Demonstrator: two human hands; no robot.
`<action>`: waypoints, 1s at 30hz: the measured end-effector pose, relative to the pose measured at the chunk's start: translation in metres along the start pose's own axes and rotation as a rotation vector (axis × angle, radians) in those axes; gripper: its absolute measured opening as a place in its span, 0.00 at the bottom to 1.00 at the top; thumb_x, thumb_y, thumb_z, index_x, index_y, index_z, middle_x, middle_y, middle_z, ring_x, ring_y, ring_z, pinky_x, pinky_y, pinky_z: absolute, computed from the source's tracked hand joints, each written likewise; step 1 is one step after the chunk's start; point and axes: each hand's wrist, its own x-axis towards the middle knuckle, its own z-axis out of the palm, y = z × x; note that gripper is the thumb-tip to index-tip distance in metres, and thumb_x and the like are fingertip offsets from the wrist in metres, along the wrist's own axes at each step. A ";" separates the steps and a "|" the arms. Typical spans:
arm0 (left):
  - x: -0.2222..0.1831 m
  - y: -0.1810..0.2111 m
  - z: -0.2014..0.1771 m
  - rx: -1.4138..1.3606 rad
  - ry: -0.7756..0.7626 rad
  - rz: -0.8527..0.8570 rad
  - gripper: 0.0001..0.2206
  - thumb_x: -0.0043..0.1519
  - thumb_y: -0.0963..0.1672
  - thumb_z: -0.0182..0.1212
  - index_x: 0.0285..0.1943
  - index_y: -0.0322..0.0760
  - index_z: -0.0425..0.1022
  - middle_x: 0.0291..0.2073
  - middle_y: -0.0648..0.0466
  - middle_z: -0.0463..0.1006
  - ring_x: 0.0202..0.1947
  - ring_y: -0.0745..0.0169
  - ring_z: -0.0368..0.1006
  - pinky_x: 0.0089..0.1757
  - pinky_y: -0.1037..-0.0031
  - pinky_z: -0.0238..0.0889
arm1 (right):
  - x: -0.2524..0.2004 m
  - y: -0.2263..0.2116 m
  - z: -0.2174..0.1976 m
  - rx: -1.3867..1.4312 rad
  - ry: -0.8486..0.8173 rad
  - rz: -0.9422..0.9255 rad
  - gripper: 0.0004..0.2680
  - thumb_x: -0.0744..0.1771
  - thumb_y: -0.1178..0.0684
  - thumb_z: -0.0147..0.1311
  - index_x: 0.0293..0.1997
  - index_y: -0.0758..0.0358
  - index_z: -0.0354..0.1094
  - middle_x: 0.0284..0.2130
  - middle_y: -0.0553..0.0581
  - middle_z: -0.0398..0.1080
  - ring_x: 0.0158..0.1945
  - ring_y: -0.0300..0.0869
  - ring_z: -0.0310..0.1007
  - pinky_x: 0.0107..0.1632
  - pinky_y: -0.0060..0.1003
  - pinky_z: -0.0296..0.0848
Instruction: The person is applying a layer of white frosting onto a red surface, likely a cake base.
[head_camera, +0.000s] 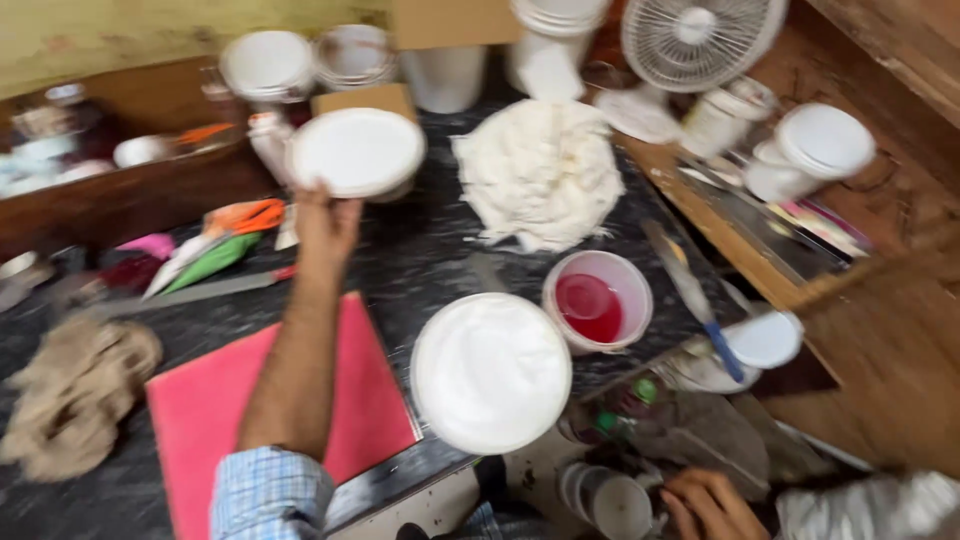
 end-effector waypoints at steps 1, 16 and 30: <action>0.024 -0.008 -0.009 0.016 0.105 0.005 0.14 0.71 0.41 0.52 0.66 0.38 0.64 0.57 0.45 0.74 0.54 0.48 0.76 0.51 0.55 0.74 | 0.033 0.000 -0.003 -0.010 -0.009 0.091 0.05 0.59 0.55 0.64 0.33 0.59 0.74 0.33 0.55 0.73 0.38 0.46 0.78 0.42 0.38 0.75; -0.100 0.053 0.058 0.596 0.443 -0.283 0.16 0.67 0.47 0.58 0.64 0.43 0.71 0.51 0.52 0.71 0.51 0.53 0.70 0.56 0.56 0.67 | 0.158 0.190 0.080 -0.258 -0.120 0.459 0.17 0.62 0.51 0.67 0.55 0.64 0.73 0.48 0.73 0.68 0.51 0.65 0.67 0.52 0.56 0.67; -0.371 0.029 0.057 0.765 0.549 -0.492 0.27 0.72 0.56 0.38 0.63 0.32 0.68 0.41 0.49 0.72 0.40 0.56 0.71 0.44 0.59 0.68 | 0.166 0.161 0.091 -0.127 0.117 0.461 0.07 0.69 0.58 0.59 0.51 0.62 0.74 0.47 0.62 0.72 0.52 0.57 0.73 0.56 0.49 0.71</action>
